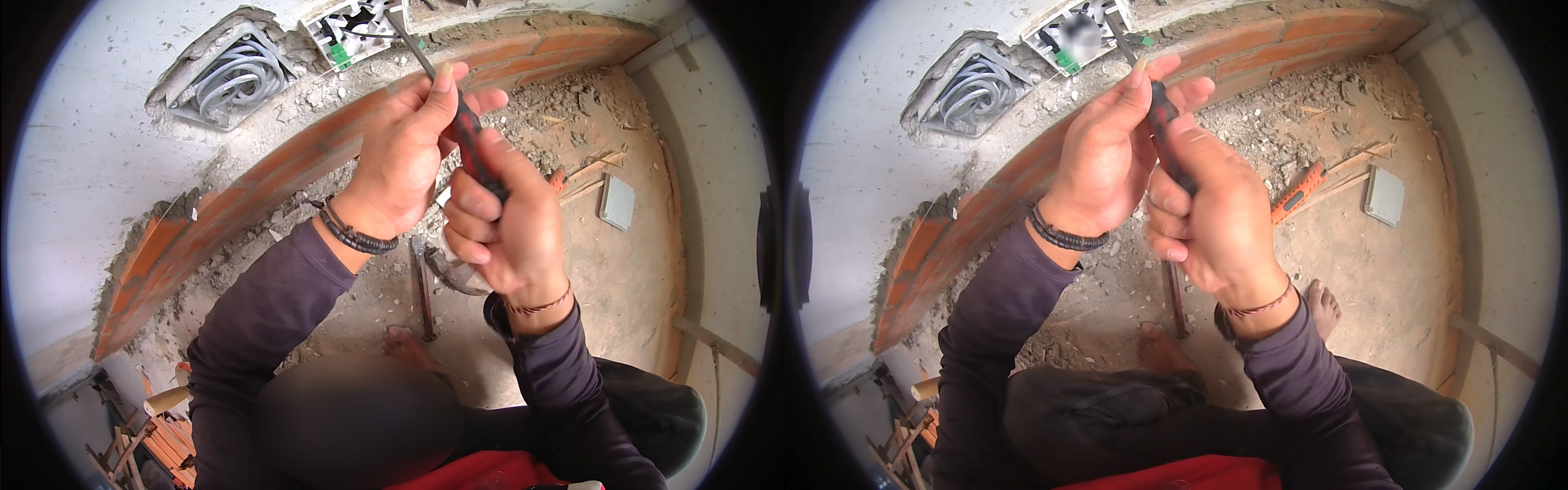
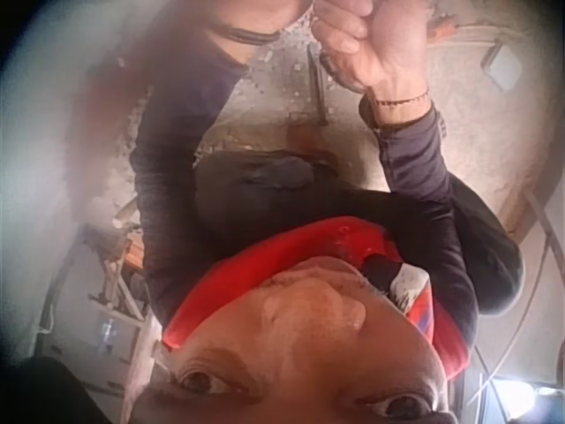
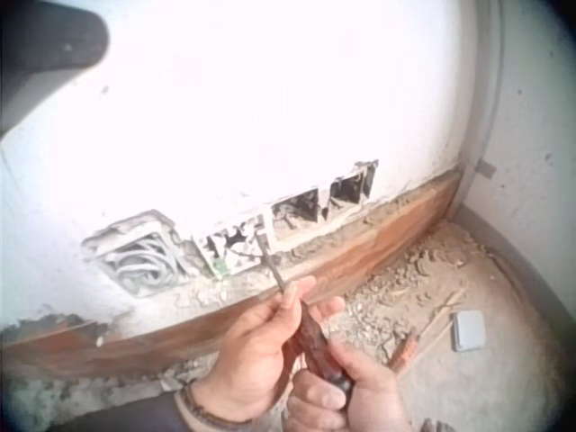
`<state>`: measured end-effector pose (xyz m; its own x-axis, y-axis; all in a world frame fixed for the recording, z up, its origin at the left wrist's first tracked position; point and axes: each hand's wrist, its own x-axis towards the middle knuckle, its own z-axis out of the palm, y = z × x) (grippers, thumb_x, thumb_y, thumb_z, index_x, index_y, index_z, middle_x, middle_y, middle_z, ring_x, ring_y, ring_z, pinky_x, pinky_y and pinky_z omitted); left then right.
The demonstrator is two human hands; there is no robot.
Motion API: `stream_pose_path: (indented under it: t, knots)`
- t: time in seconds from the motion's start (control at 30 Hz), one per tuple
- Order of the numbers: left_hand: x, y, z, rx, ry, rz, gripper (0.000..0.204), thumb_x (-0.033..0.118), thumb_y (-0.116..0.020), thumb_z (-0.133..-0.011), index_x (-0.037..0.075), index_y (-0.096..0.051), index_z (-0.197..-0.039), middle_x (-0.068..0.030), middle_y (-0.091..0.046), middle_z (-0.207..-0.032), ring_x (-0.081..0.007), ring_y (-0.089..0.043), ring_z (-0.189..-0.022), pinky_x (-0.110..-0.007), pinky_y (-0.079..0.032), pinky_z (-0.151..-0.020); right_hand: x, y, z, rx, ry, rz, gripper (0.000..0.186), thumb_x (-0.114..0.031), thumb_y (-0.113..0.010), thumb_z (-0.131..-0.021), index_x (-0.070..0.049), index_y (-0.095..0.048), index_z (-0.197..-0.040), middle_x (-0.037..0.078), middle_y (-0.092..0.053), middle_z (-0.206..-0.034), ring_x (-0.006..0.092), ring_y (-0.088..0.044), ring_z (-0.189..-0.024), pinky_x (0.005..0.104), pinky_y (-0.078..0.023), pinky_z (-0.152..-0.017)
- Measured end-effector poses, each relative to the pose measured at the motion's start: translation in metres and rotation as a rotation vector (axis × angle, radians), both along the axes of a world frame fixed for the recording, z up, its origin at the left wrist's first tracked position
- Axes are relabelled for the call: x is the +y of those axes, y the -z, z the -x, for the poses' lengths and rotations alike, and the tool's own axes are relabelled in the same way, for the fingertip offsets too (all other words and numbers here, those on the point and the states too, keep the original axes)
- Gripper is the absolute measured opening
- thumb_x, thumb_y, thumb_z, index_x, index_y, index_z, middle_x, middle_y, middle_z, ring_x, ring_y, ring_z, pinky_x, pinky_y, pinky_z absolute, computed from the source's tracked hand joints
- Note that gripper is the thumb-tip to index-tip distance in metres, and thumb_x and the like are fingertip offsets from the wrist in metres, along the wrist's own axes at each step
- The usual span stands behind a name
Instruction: The person installs an electrical outlet by placing a faceplate over the wiring, then uses a screwdriver to secure it and prepare the connections.
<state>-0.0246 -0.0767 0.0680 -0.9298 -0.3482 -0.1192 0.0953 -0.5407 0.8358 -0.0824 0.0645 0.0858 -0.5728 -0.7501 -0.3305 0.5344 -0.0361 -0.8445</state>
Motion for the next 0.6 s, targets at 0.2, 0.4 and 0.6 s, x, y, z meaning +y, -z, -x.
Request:
stream_pose_path:
  t: [0.2, 0.4, 0.6]
  knots:
    - [0.001, -0.008, 0.002, 0.010, 0.014, -0.005, 0.065, 0.039, -0.052, -0.108, -0.005, -0.033, -0.152, -0.0214, -0.061, -0.137, -0.0238, -0.063, -0.120, -0.038, -0.052, -0.102, -0.022, 0.007, -0.020, 1.073, 0.332, -0.180, 0.028, -0.020, -0.059, -0.100, 0.005, -0.068, -0.110, 0.017, -0.071, -0.078, 0.0249, -0.067, -0.059, 0.0384, -0.054, -0.057]
    - [-0.003, -0.001, 0.002, 0.061, 0.033, 0.029, 0.064, 0.040, -0.050, -0.109, -0.005, -0.034, -0.151, -0.0216, -0.060, -0.139, -0.0219, -0.063, -0.116, -0.036, -0.052, -0.101, -0.006, -0.003, -0.017, 0.121, 0.117, 0.036, 0.029, -0.025, -0.059, -0.101, 0.003, -0.067, -0.106, 0.011, -0.065, -0.073, 0.0198, -0.058, -0.053, 0.0365, -0.050, -0.052]
    - [-0.007, -0.003, 0.002, 0.028, 0.090, 0.072, 0.069, 0.045, -0.049, -0.108, -0.006, -0.031, -0.153, -0.0215, -0.060, -0.140, -0.0214, -0.062, -0.118, -0.037, -0.049, -0.104, -0.009, 0.011, -0.010, 0.994, 0.217, -0.149, 0.037, -0.021, -0.067, -0.096, 0.006, -0.066, -0.121, 0.020, -0.072, -0.090, 0.0258, -0.067, -0.063, 0.0410, -0.057, -0.065]
